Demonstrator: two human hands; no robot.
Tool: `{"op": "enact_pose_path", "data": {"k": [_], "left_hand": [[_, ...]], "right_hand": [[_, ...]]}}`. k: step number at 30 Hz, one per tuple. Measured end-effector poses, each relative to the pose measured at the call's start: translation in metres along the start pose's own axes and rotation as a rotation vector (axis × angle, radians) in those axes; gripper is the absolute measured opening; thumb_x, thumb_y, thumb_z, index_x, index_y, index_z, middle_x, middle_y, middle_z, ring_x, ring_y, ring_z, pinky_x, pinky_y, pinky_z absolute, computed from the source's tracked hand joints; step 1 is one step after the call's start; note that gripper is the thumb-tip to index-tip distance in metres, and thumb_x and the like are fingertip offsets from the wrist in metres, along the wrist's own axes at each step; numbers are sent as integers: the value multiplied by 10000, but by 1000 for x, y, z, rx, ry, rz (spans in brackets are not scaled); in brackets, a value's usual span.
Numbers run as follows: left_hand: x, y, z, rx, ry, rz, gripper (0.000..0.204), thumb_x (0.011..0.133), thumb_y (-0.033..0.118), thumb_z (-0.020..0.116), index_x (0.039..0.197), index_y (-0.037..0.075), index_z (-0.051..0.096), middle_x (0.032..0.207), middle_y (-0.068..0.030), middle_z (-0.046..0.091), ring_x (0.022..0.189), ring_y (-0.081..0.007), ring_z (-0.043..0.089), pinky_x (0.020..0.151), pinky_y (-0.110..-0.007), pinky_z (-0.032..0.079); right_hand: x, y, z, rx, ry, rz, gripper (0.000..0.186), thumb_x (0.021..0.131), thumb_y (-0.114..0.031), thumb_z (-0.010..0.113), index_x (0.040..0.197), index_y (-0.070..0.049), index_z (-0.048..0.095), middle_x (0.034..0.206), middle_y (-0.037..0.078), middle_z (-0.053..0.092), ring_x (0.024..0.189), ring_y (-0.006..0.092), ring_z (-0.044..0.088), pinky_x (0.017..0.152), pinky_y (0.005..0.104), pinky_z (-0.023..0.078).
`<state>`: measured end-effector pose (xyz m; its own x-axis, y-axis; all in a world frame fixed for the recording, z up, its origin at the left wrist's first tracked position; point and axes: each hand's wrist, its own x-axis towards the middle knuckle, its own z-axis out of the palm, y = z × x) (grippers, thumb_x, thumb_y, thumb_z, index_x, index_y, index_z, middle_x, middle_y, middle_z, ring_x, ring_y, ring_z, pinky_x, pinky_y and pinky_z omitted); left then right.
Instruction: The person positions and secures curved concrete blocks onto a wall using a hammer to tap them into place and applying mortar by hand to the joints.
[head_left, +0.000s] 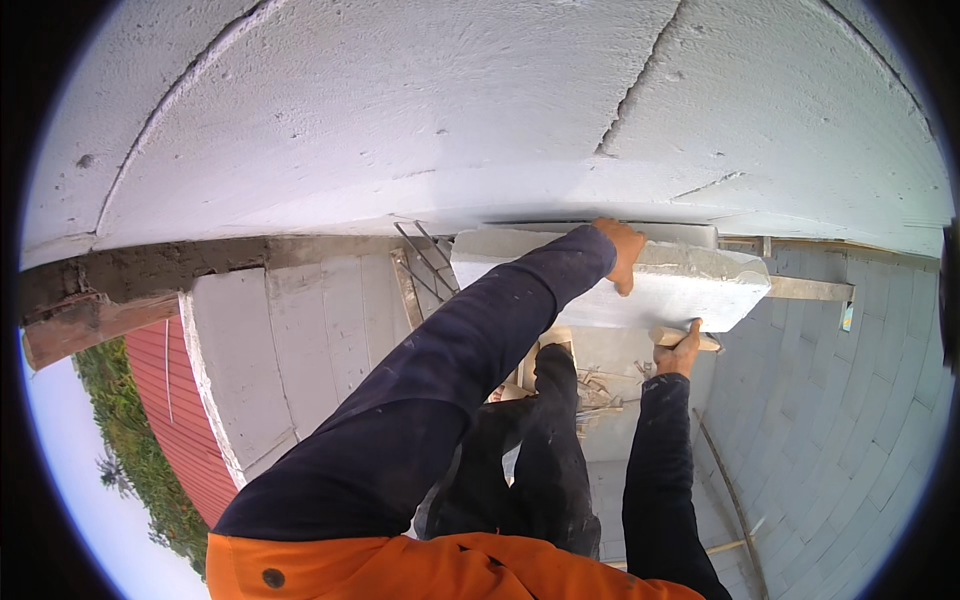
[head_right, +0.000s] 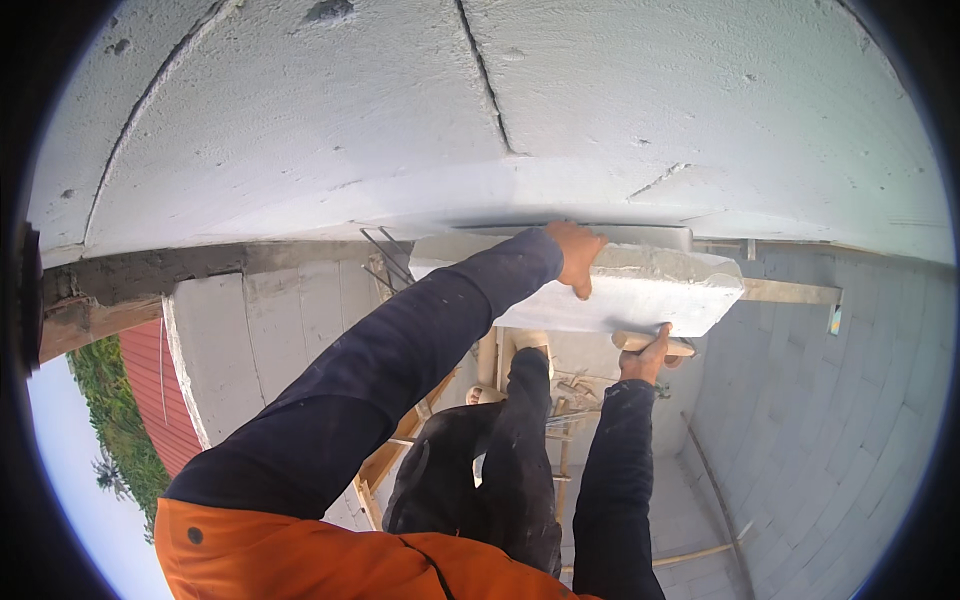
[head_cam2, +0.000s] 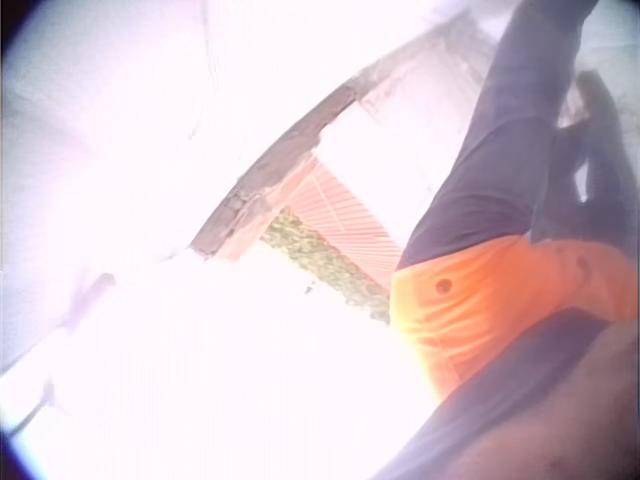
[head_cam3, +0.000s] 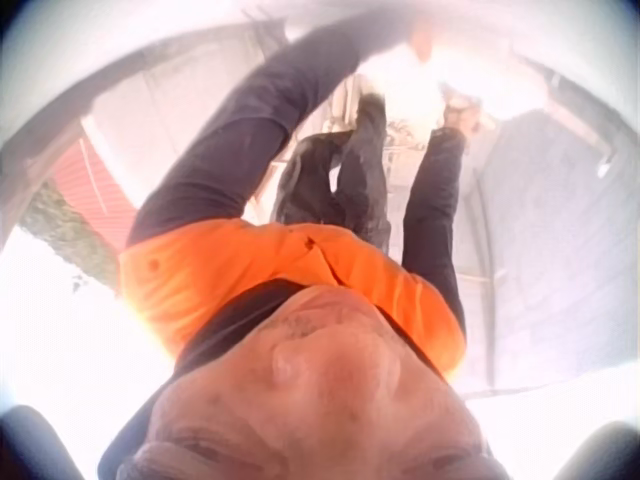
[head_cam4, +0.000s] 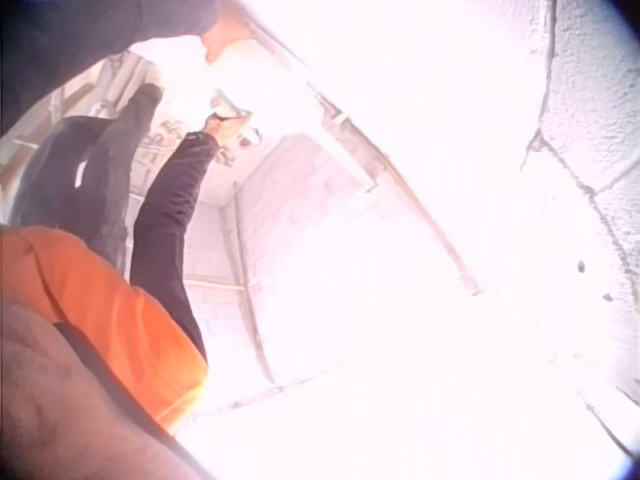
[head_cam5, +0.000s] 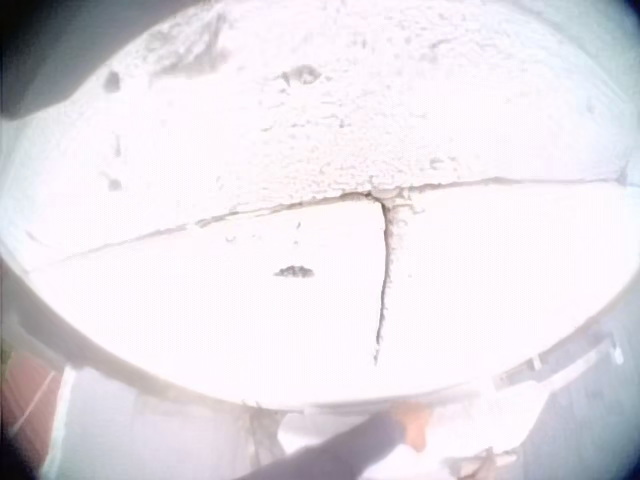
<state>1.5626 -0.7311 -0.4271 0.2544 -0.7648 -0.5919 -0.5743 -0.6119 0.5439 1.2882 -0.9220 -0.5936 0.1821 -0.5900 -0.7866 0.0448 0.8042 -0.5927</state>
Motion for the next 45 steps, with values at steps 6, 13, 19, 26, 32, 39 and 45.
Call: {"op": "enact_pose_path", "data": {"k": [6,13,19,26,32,39,45], "left_hand": [[24,-18,19,7,110,-2,1000,732,363,874,1575,-2,477,1516,-300,563,1444,-449,514,1182,-501,454],[16,-23,28,4,144,1,1043,840,356,831,1679,14,314,1645,-322,417,1561,-470,368,1248,-553,373],[23,-34,26,21,125,15,944,895,332,800,1657,4,348,1589,-298,488,1492,-441,467,1232,-541,390],[-21,-31,62,-214,624,104,565,924,273,769,1437,82,631,1488,-146,612,1429,-407,524,1191,-500,428],[-121,-74,183,-539,1488,-553,631,858,154,779,1412,37,499,1493,-210,487,1466,-442,368,1204,-587,315],[-90,-162,274,-1307,1066,-570,789,1031,476,707,1572,-37,449,1489,-265,583,1380,-333,569,1151,-427,442],[-187,-150,272,-1345,1082,-738,958,976,474,715,1595,-144,323,1538,-384,514,1408,-441,561,1192,-393,444]], "right_hand": [[11,11,18,-137,-7,-16,599,1012,-448,752,1415,-72,518,1325,116,624,1236,313,613,1082,520,523],[16,7,20,-181,10,29,592,996,-399,778,1415,-65,527,1333,116,627,1228,320,620,1057,519,542],[26,12,21,-172,56,1,608,982,-368,796,1420,-53,516,1335,116,620,1221,325,619,1035,542,549],[46,17,17,-191,75,-47,608,953,-315,824,1394,-25,522,1319,134,624,1186,327,630,1027,537,550],[27,19,38,-272,232,-118,570,927,-233,843,1321,76,571,1291,172,664,1111,331,686,992,491,582],[38,-21,35,-450,94,39,442,995,-230,744,1336,22,620,1279,183,669,1129,328,684,1037,389,557],[-11,-20,40,-519,9,-27,504,1066,-434,636,1304,-9,506,1044,100,550,965,329,621,929,508,564]]}}
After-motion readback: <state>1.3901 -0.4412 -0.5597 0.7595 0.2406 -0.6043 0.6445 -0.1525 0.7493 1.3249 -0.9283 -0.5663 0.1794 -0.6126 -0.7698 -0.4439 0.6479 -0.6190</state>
